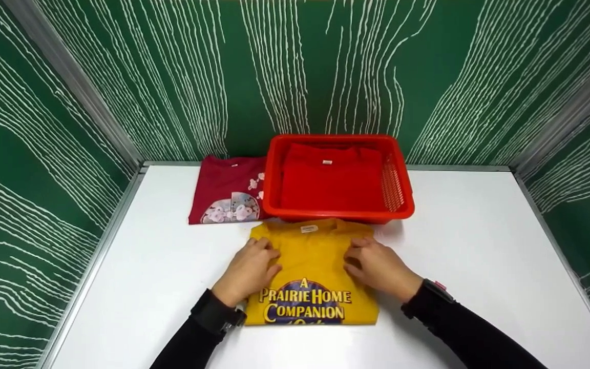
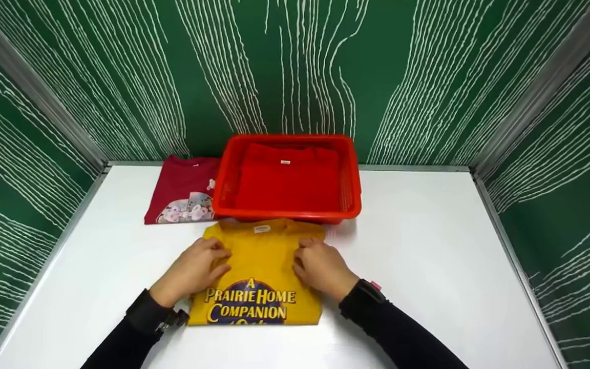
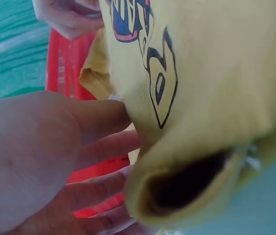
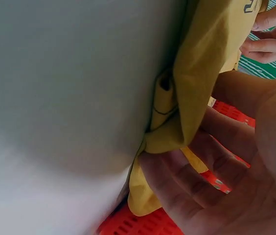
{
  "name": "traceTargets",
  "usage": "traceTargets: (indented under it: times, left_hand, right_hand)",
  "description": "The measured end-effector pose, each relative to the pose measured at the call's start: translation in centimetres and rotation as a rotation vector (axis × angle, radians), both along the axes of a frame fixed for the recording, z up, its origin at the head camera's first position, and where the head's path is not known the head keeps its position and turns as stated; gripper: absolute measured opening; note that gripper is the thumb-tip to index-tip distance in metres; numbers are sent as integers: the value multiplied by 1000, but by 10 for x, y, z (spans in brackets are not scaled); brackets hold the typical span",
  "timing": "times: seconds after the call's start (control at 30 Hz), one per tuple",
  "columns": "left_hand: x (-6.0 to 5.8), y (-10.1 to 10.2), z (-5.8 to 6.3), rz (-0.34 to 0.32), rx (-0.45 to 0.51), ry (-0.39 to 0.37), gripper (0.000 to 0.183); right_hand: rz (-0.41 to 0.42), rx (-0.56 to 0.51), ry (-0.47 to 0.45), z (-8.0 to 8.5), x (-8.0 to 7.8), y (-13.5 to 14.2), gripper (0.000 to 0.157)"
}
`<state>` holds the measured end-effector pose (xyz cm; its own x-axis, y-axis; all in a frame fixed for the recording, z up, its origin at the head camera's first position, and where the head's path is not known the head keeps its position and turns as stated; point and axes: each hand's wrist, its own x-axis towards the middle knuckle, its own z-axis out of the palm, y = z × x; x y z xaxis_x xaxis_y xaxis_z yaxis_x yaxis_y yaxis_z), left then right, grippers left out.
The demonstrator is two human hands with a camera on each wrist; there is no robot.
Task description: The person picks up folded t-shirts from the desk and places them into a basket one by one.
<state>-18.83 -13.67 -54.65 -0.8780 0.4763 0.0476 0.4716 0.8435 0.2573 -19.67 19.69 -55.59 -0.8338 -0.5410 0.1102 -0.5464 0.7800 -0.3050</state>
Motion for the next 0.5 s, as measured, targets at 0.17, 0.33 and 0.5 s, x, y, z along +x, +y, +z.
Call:
traceTargets:
  times: [0.17, 0.33, 0.5]
  left_hand:
    - [0, 12, 1, -54, -26, 19, 29]
    - [4, 22, 1, -71, -35, -6, 31]
    - [8, 29, 1, -92, -33, -31, 34]
  right_hand:
    - [-41, -13, -6, 1, 5, 17, 14]
    - [-62, -11, -21, 0, 7, 33, 16]
    - [-72, -14, -21, -2, 9, 44, 17]
